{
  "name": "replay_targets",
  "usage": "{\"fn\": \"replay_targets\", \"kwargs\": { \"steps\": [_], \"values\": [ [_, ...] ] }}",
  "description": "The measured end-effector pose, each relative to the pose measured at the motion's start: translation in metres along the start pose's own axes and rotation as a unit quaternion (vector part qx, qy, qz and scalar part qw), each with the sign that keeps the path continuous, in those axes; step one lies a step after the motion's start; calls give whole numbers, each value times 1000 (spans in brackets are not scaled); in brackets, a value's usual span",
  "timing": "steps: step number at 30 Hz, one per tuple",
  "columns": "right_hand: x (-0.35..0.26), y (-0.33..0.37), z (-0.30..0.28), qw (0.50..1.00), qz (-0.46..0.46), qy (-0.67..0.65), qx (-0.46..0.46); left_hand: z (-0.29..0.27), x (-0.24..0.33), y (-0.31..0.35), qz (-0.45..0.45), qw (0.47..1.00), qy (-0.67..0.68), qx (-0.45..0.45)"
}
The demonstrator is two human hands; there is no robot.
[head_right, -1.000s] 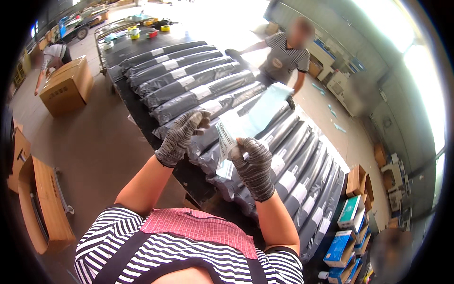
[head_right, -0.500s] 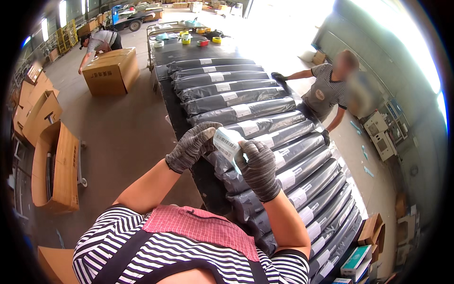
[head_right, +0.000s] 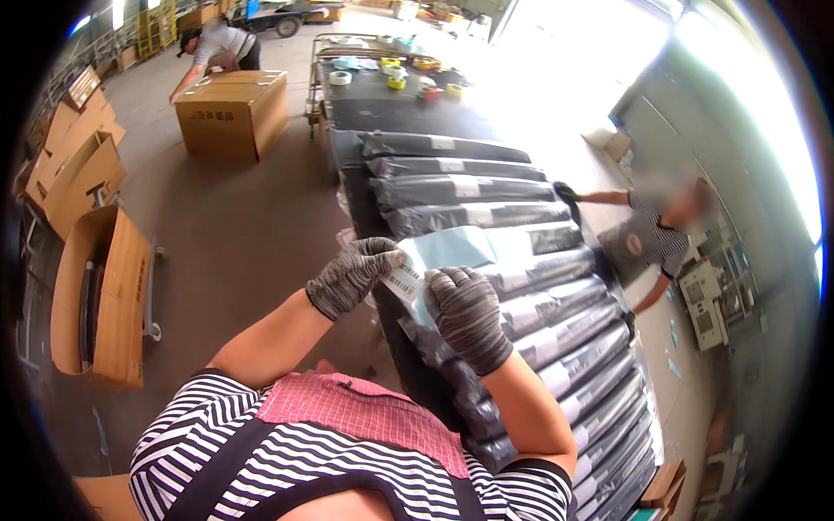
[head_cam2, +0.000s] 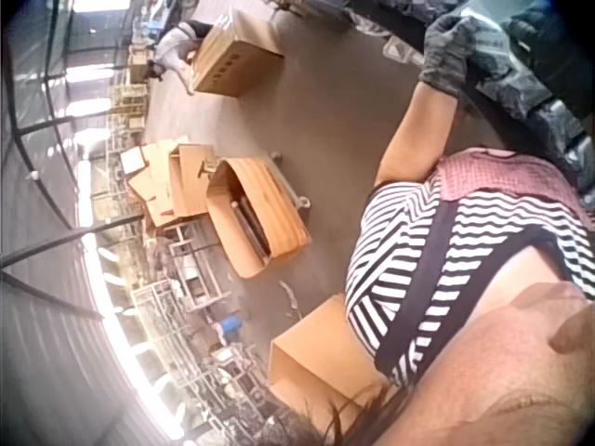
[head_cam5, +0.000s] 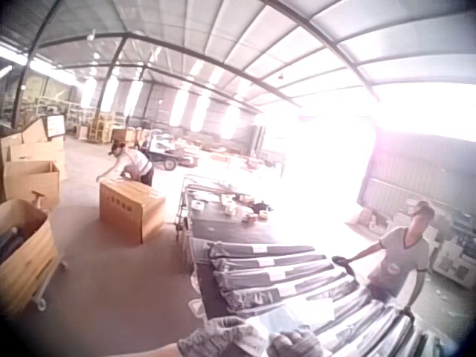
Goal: The person applies labels to long rolls, places the rolls into large cardboard boxes, and then slides each roll into a plastic sleeve before returning them to the table.
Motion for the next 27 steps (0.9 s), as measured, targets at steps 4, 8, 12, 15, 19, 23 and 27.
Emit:
{"fn": "replay_targets", "kwargs": {
  "steps": [4, 8, 12, 15, 19, 23, 27],
  "values": [
    [-4, -83, 36, 992, 58, -99, -56, -70, 72, -27, -3, 974, -210, -89],
    [-52, -176, 86, 984, -80, -144, -64, -111, 110, -39, -22, 885, -399, -239],
    [-19, -214, 205, 889, 86, -290, -345, -162, 135, -63, -14, 862, -445, -244],
    [-11, -249, 259, 821, 101, -451, -336, -212, 142, -82, -28, 886, -411, -214],
    [-4, -311, 330, 769, 125, -510, -365, -283, 167, -117, -38, 917, -381, -110],
    [-4, -391, 391, 722, 166, -560, -370, -349, 214, -163, 37, 879, -473, -43],
    [-7, -483, 464, 661, 169, -643, -348, -430, 265, -183, 116, 856, -495, 96]
  ]
}}
Point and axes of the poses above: each hand's wrist, its own y-axis away from the middle knuckle, its own z-axis out of the palm, x = y × z, the point moved 10 cm from there along -y, towards the middle knuckle, and after that the axes turned 9 degrees about z, right-handed, at the moved point
